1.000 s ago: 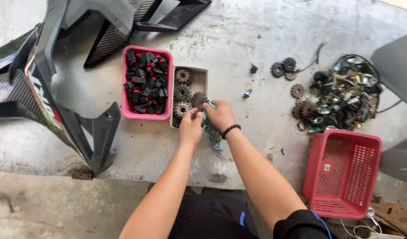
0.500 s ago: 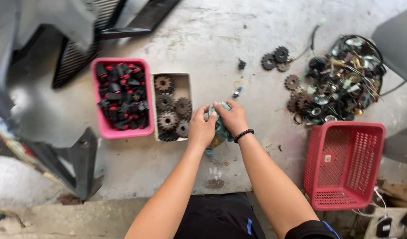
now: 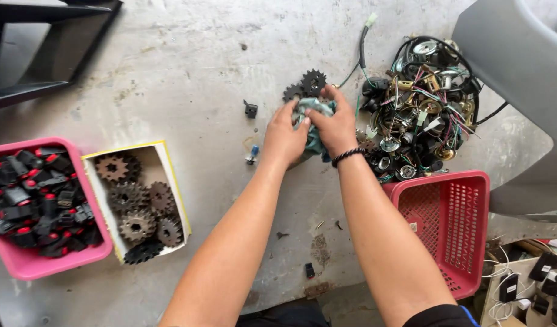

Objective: Cleaning grease and dirt from motorcycle sprockets using a cloth on a workbench.

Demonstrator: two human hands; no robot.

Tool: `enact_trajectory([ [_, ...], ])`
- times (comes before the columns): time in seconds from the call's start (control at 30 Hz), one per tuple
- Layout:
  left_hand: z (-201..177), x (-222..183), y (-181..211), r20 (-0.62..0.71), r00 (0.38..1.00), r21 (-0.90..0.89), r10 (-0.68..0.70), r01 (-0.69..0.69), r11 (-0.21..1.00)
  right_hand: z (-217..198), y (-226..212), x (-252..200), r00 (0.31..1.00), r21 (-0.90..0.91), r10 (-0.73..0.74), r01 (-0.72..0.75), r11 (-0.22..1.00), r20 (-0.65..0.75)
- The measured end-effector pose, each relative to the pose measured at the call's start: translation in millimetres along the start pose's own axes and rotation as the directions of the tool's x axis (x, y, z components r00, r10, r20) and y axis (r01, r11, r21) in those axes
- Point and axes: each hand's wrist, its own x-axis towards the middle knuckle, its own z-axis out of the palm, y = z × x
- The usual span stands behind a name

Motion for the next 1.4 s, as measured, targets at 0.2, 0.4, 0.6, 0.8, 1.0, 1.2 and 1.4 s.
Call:
enact_trajectory([
  [0.2,22,29,-7,-0.032,0.999,0.005,0.042,-0.042,0.999,-2,39,51,0.998,-0.152,-0.037,0.046,0.987,0.056],
  [0.4,34,31,-19,-0.095,0.995,-0.173,0.043,-0.059,0.983,2,34,40,0.999,-0.108,-0.048,0.050,0.993,0.018],
  [0.6,39,24,-45,-0.156,0.963,-0.388,-0.220,0.145,0.910,8,15,-17,0.998,0.168,0.050,-0.053,0.984,0.024],
  [0.8,-23,-72,-37,0.113,0.892,-0.202,-0.438,0.452,0.869,1,-12,-139,0.972,0.201,-0.143,0.104,0.974,0.188],
  [1.0,-91,-227,-31,0.483,0.857,-0.861,-0.179,0.502,0.082,-9,-66,-289,0.897,0.377,-0.145,-0.026,0.926,0.418],
  [1.2,-143,-340,-22,0.480,0.867,-0.876,-0.132,0.466,-0.122,14,-169,-400,0.846,0.037,-0.528,0.527,0.849,0.071],
  [1.4,-185,-378,-32,0.425,0.902,-0.899,0.073,0.430,-0.088,23,-151,-438,0.789,-0.134,-0.591,0.612,0.779,0.168],
])
